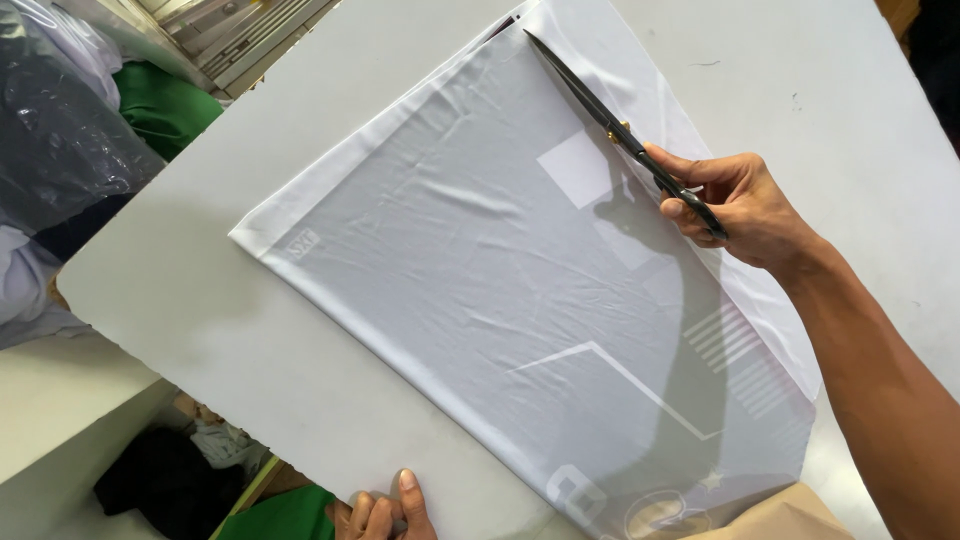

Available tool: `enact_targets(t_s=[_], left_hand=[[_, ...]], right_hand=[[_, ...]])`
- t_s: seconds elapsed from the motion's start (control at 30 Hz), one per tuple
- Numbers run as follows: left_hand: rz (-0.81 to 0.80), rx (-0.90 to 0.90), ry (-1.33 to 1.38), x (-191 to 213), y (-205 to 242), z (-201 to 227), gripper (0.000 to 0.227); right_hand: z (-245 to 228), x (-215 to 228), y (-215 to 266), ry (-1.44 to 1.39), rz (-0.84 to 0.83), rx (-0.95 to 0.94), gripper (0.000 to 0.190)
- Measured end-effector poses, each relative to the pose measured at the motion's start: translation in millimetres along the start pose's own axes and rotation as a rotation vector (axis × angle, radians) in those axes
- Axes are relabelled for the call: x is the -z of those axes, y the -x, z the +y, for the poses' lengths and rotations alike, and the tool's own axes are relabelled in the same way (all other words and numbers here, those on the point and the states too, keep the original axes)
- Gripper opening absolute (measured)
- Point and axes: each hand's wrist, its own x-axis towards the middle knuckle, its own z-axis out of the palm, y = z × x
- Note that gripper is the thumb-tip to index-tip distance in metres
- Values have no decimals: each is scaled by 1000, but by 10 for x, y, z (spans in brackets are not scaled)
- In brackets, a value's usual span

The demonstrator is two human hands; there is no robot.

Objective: The person uses shears to cut a piece of white fabric laid out on a table. They cut around a brown paper pattern piece marked with 'XLM' and a circular cutout, then trim the remaining edges of the fabric sheet.

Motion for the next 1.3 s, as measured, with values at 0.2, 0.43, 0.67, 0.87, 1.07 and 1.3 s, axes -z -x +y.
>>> enact_targets(t_s=[0.2, 0.43, 0.67, 0.87, 1.07, 1.3], left_hand=[[4, -7, 26, -21, 32, -54, 57], [-5, -27, 1, -44, 69, -128, 58], [5, -3, 6, -59, 105, -154, 58], [28, 3, 25, -104, 158, -225, 58], [31, -9, 42, -89, 111, -172, 58], [79, -126, 183, 122, -317, 408, 55]], right_hand=[[-22, 7, -19, -24, 13, -3, 60], [-161, -78, -107, -4, 28, -13, 61], [-227, -144, -107, 45, 42, -41, 63], [-236, -137, -116, 10, 47, -40, 62], [-273, -137, -162, 57, 88, -76, 59], [-132, -192, -59, 31, 127, 63, 57]])
